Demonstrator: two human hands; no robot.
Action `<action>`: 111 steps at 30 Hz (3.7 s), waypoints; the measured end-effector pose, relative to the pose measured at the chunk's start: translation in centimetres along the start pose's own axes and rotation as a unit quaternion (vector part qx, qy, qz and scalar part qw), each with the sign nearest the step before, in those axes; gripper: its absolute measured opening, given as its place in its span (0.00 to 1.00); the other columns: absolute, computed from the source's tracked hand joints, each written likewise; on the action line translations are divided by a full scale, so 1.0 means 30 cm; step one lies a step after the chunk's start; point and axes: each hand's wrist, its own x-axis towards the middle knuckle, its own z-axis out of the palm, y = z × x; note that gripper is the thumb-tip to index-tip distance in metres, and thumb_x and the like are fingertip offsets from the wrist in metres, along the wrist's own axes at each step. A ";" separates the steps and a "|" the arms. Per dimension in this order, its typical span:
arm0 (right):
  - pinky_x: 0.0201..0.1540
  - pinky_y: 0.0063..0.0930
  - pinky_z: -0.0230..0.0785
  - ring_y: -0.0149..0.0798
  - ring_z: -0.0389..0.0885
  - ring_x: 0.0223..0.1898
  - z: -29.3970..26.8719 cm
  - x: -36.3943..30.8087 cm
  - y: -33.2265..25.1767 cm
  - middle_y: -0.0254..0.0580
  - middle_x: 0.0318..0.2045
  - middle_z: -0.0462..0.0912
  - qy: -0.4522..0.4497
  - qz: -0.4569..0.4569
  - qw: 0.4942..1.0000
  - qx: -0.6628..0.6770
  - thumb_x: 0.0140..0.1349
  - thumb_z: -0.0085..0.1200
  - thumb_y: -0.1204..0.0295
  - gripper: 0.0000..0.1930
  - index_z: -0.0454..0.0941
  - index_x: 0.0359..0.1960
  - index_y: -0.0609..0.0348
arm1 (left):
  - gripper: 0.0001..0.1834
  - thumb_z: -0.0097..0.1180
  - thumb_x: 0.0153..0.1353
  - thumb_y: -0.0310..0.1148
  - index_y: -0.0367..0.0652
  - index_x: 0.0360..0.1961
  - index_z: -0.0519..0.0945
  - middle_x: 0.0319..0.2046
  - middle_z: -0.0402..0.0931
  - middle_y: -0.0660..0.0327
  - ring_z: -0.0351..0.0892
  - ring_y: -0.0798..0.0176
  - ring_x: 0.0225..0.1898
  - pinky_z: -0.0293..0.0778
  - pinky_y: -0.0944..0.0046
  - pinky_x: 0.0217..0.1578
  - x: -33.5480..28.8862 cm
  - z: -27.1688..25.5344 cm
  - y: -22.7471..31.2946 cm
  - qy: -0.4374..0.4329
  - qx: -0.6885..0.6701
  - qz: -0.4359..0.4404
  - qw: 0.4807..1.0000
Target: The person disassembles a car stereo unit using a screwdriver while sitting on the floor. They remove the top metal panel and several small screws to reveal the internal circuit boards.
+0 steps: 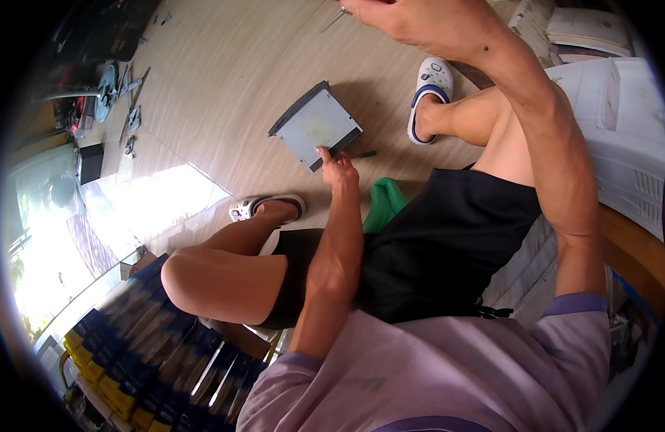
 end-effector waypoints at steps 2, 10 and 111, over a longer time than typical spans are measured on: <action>0.33 0.32 0.78 0.43 0.87 0.29 0.057 -0.012 0.017 0.52 0.26 0.84 0.006 -0.004 1.000 0.030 0.58 0.56 0.80 0.04 0.79 0.34 0.66 | 0.16 0.61 0.66 0.45 0.46 0.46 0.77 0.38 0.76 0.65 0.72 0.66 0.33 0.71 0.66 0.33 -0.022 -0.013 0.066 0.020 0.005 0.031 0.999; 0.33 0.32 0.78 0.43 0.87 0.29 0.004 -0.009 -0.021 0.52 0.27 0.85 -0.031 0.001 0.999 -0.025 0.59 0.55 0.80 0.04 0.79 0.35 0.68 | 0.14 0.54 0.70 0.41 0.41 0.47 0.76 0.37 0.76 0.60 0.74 0.63 0.33 0.79 0.62 0.34 -0.141 0.175 0.225 -0.027 0.088 0.013 0.996; 0.45 0.44 0.75 0.59 0.83 0.40 0.366 -0.261 0.010 0.60 0.37 0.84 -0.385 0.173 0.906 0.034 0.59 0.49 0.77 0.12 0.80 0.42 0.67 | 0.22 0.61 0.62 0.46 0.40 0.48 0.81 0.38 0.81 0.60 0.79 0.64 0.37 0.76 0.64 0.37 0.100 0.082 0.969 -0.137 0.615 0.098 0.770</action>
